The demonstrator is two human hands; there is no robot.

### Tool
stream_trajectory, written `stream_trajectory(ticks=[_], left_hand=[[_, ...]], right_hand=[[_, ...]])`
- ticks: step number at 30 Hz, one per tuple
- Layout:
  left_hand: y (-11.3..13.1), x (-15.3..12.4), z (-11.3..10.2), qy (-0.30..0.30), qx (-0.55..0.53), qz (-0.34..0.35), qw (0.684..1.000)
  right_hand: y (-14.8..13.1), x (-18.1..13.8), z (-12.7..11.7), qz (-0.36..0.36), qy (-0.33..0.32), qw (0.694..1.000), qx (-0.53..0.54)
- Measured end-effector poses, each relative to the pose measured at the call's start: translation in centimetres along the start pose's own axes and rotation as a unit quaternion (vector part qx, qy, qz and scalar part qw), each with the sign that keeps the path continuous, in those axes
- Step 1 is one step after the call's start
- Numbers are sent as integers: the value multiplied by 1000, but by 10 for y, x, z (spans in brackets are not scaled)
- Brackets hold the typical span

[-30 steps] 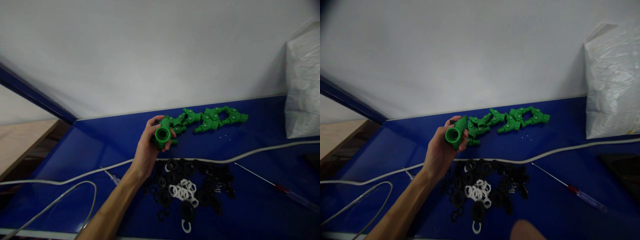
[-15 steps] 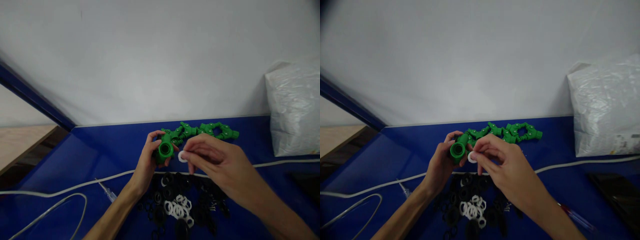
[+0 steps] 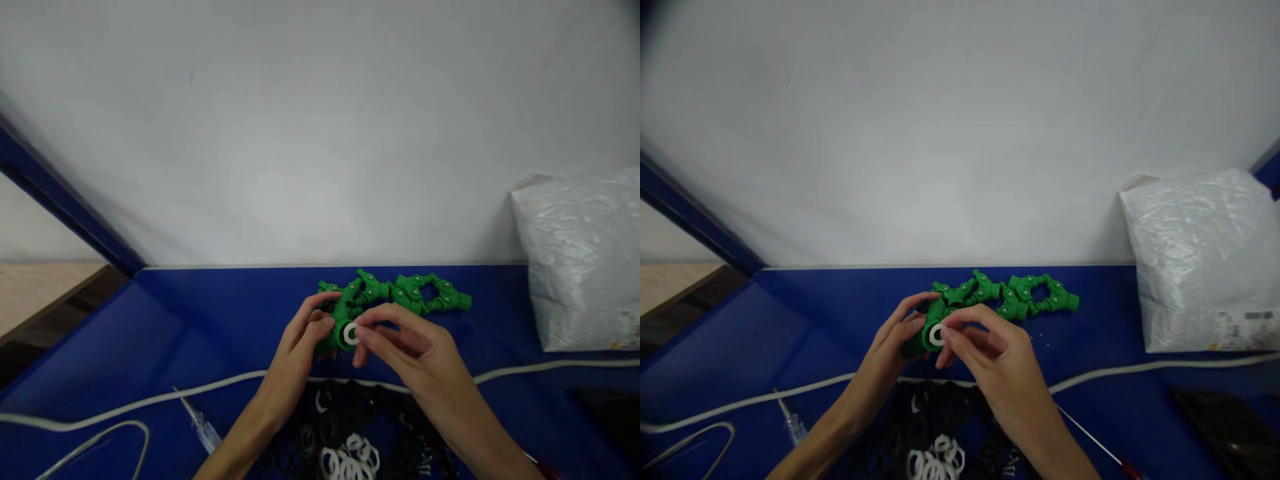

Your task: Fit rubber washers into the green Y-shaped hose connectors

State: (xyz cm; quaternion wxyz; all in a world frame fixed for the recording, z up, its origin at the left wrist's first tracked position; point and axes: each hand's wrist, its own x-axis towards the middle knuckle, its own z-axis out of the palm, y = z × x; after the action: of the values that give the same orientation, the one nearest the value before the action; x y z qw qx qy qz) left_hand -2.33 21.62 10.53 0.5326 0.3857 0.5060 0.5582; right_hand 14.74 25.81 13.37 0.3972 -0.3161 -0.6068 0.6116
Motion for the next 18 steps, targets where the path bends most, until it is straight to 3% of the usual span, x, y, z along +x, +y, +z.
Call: stream_trajectory(ticks=[5,9,18], left_hand=[[1,1,-1,-11,12,6,1000],[3,1,-1,-5,51,10,999],[5,-1,1,-12,97,18,995]], right_hand=[[10,1,4,13,19,1000,-16],[11,1,7,19,41,998,36],[17,2,7,70,9,995,64]])
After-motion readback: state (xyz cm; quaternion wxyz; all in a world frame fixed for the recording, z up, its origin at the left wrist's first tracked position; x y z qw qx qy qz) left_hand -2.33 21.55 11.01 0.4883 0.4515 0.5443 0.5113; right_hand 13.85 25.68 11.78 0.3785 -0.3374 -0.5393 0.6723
